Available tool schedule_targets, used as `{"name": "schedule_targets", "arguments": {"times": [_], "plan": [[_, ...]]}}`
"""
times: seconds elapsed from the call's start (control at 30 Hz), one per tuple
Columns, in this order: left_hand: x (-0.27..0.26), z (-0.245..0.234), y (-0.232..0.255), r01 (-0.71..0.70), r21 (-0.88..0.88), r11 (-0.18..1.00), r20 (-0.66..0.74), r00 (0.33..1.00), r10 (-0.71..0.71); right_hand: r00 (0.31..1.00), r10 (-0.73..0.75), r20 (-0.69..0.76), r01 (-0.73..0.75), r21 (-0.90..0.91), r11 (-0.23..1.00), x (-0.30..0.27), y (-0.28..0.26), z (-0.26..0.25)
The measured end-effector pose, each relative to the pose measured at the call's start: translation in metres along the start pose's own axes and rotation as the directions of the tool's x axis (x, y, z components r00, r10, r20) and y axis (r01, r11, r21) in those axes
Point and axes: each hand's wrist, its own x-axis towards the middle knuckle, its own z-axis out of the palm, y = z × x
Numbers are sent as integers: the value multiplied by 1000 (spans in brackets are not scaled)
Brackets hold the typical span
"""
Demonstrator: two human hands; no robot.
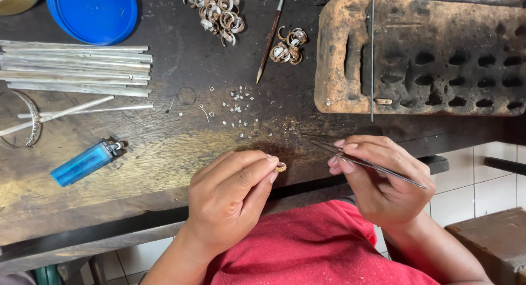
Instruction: Solder and assemble small jewelry components using a torch and tweezers
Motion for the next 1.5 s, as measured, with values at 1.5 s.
{"name": "schedule_targets", "arguments": {"times": [1.5], "plan": [[-5, 1, -1, -13, 21, 1000, -21, 1000, 13, 997, -71, -21, 72, 41, 997, 0, 3, 7]]}}
